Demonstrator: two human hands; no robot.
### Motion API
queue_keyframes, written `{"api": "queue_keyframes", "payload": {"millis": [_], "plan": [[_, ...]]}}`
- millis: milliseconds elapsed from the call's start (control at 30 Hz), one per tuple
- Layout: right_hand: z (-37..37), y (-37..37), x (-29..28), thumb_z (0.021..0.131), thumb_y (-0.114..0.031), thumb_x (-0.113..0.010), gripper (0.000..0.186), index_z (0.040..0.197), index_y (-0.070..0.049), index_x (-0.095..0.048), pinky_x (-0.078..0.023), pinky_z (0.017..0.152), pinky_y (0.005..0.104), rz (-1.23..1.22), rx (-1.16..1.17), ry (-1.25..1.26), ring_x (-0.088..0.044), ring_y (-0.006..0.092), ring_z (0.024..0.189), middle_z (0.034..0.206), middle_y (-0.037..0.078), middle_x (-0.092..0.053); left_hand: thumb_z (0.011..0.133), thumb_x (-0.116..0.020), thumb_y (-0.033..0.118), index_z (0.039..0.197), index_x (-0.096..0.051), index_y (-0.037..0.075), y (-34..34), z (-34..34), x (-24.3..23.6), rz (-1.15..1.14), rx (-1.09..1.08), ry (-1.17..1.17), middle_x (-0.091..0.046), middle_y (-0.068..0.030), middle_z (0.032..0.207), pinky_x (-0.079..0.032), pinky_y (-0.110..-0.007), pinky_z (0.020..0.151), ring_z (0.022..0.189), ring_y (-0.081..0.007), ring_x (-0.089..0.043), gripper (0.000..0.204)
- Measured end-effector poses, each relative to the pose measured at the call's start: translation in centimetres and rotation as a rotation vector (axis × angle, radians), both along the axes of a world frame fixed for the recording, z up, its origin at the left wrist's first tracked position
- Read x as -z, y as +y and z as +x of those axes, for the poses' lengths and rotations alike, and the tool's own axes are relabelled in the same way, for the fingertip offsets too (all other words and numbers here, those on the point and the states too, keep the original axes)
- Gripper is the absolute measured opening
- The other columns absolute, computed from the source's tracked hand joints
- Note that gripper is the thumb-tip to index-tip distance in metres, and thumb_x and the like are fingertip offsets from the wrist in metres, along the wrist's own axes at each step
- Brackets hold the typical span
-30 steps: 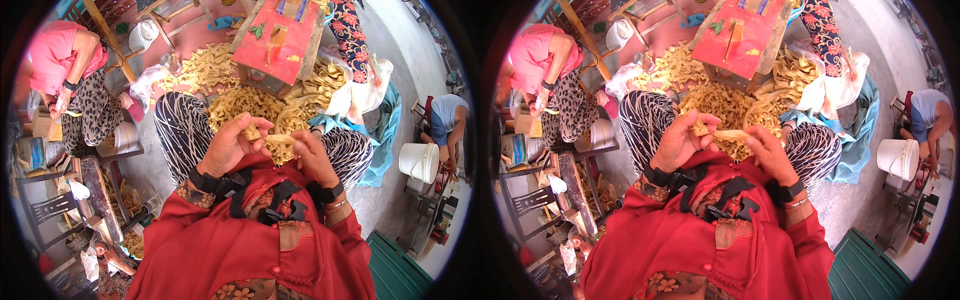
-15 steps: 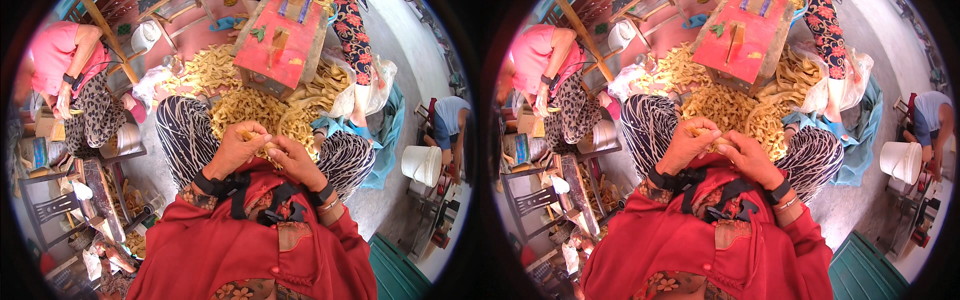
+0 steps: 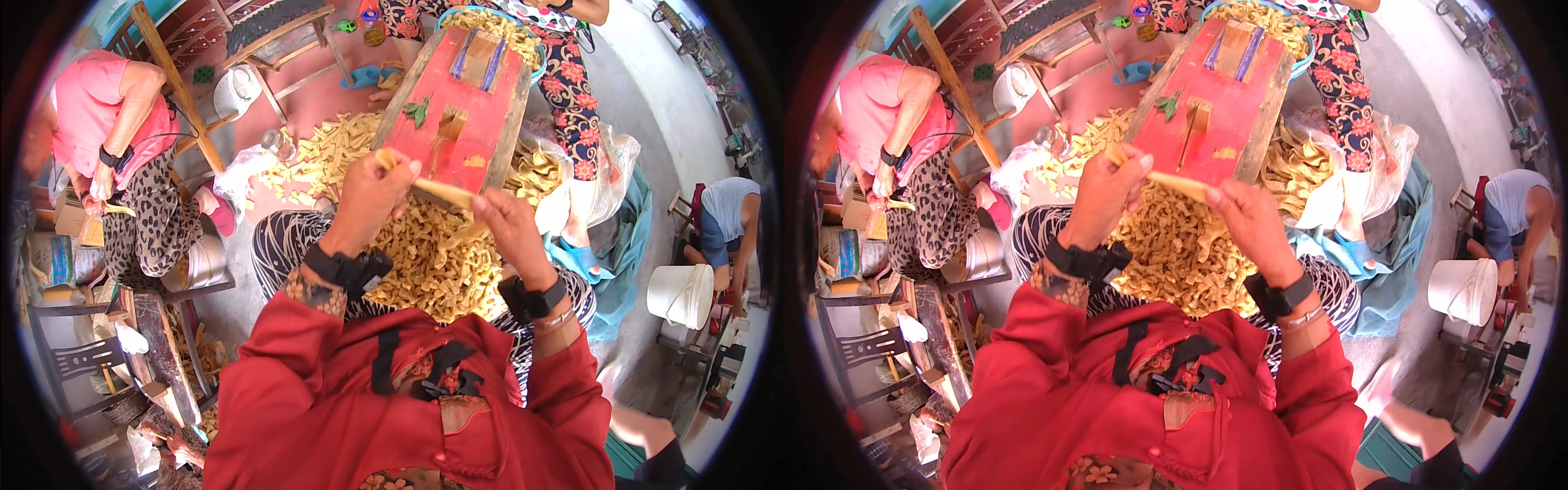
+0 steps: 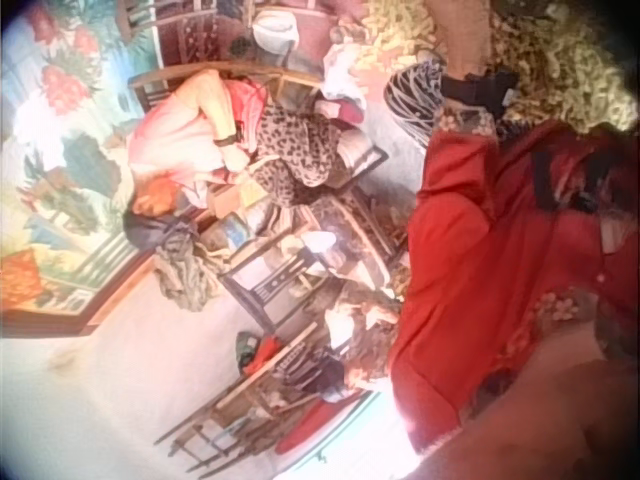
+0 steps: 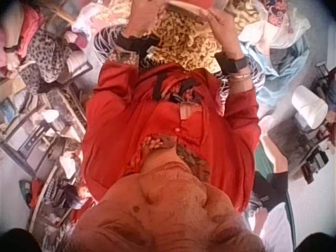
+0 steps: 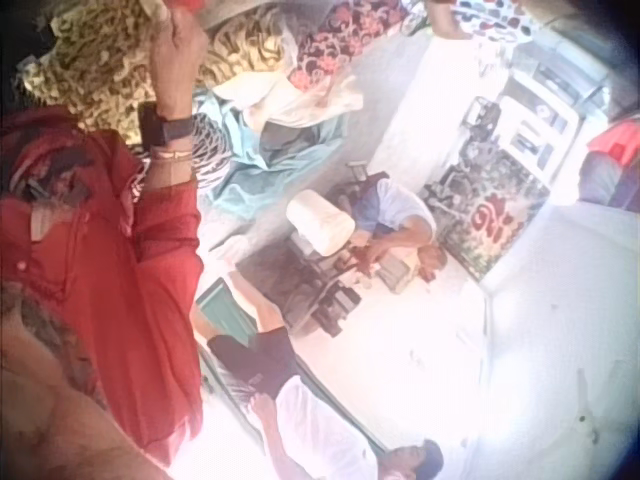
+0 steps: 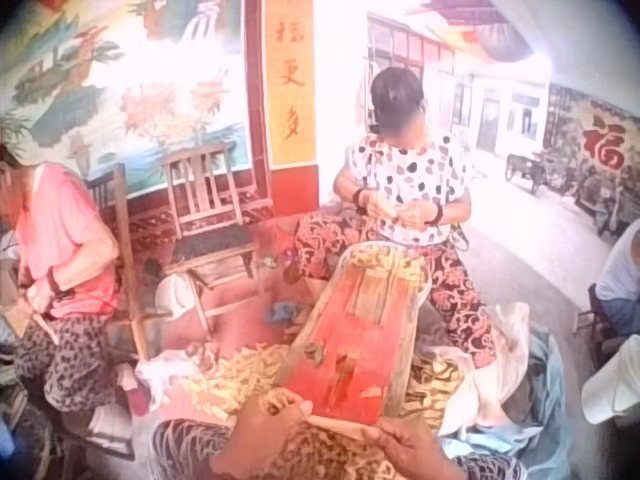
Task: The person weaves and folds strips of light-colored material, likely bamboo or wood shavings, into small intricate shapes by hand, occasionally pressing them onto a small red wooden block.
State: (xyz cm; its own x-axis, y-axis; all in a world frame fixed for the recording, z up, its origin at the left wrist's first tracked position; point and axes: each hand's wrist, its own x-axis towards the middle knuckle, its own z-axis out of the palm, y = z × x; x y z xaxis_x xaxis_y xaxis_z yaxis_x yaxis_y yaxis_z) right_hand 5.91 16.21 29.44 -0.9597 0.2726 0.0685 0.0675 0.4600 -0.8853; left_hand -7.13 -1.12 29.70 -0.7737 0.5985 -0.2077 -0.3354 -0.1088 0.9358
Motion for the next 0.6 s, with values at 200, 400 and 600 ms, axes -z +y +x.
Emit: {"api": "queue_keyframes", "payload": {"millis": [200,400,600], "plan": [[-5.3,3.9,0.4,0.09,-0.025,-0.056,0.029,0.074,-0.001,-0.058,-0.037,0.049,0.0362,0.197,0.093,0.036,-0.043,0.0252,0.048,0.054,0.013,-0.047,0.086,-0.061,0.017,0.08,-0.055,0.005,4.2,-4.5,0.5,-0.161,-0.012,0.21,-0.045,0.0038,0.055,-0.036,-0.021,0.041,0.046,-0.0054,-0.044,0.015],[-3.5,3.4,4.3,0.09,-0.021,-0.054,0.025,0.083,-0.001,-0.066,-0.041,0.053,0.0321,0.231,0.132,-0.233,-0.051,0.0126,0.054,0.058,0.008,-0.056,0.087,-0.058,0.017,0.081,-0.06,0.002,4.9,-4.6,7.2,-0.332,-0.068,0.713,-0.054,0.0006,0.066,-0.039,-0.023,0.048,0.056,-0.0078,-0.053,0.016],[0.4,-0.7,4.5,0.093,-0.028,-0.05,0.027,0.089,-0.002,-0.058,-0.045,0.063,0.0329,-0.194,0.023,0.07,-0.054,0.0211,0.066,0.073,0.01,-0.056,0.084,-0.063,0.02,0.076,-0.059,-0.001,-1.9,-1.5,4.0,-0.554,0.33,0.509,-0.055,-0.0011,0.058,-0.038,-0.027,0.05,0.053,-0.009,-0.048,0.023]]}}
